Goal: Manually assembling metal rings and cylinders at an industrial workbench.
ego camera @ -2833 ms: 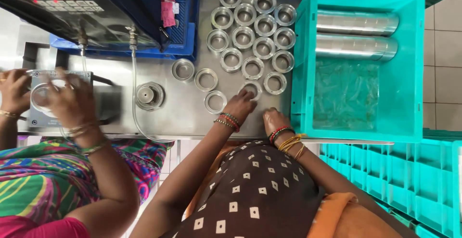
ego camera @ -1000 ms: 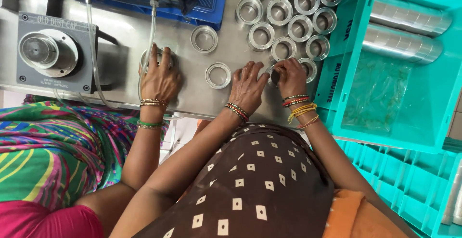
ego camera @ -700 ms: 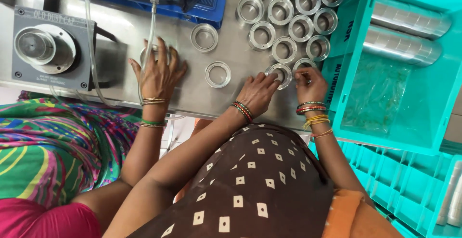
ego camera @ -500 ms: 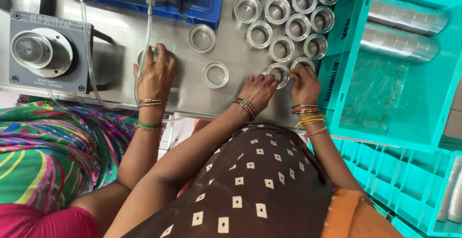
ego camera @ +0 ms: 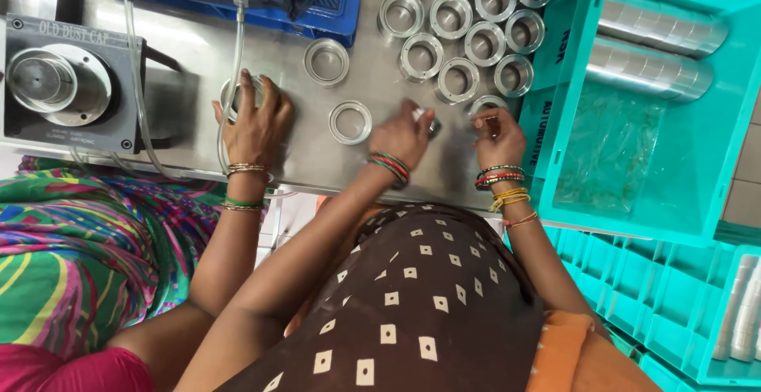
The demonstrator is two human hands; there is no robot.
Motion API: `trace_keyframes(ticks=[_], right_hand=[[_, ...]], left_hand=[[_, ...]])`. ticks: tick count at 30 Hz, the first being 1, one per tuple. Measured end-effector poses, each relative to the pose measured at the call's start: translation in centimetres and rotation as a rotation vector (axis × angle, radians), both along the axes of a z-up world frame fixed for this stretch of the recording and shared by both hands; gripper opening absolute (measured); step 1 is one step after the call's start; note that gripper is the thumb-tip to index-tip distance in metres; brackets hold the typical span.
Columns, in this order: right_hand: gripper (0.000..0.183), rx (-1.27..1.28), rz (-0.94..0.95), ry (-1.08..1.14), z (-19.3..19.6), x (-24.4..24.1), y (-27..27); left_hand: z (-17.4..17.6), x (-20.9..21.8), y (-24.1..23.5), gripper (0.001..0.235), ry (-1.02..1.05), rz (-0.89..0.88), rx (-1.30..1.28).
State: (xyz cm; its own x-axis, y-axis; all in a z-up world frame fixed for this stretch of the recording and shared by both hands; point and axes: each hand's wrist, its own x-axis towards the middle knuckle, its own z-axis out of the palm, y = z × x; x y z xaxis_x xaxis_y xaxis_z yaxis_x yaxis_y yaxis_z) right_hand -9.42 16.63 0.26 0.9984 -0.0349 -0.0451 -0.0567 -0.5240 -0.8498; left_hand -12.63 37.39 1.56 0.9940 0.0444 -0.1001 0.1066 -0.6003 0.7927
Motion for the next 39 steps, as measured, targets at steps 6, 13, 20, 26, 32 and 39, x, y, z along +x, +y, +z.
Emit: trace_keyframes(ticks=[6,13,20,26,32,39], right_hand=[[0.008,0.344,0.006,0.129,-0.3,1.1,0.3],[0.006,-0.169,0.209,-0.172,2.4,0.4,2.9],[0.010,-0.289,0.334,-0.331,2.6,0.2,3.6],[0.012,-0.180,0.508,-0.144,4.5,-0.3,3.5],[0.015,-0.390,0.621,-0.412,3.4,-1.6,3.8],[0.006,-0.256,0.185,-0.130,4.4,-1.6,1.2]], left_hand=[[-0.4,2.8,4.2,0.030,0.169,0.080,0.294],[0.4,4.0,6.2,0.029,0.021,0.185,0.525],[1.8,2.0,5.3,0.046,-0.117,0.206,0.324],[2.3,-0.9,3.0,0.042,-0.216,0.063,0.108],[1.4,-1.4,2.9,0.037,-0.255,0.012,0.062],[2.3,-1.9,2.1,0.034,-0.376,-0.184,0.033]])
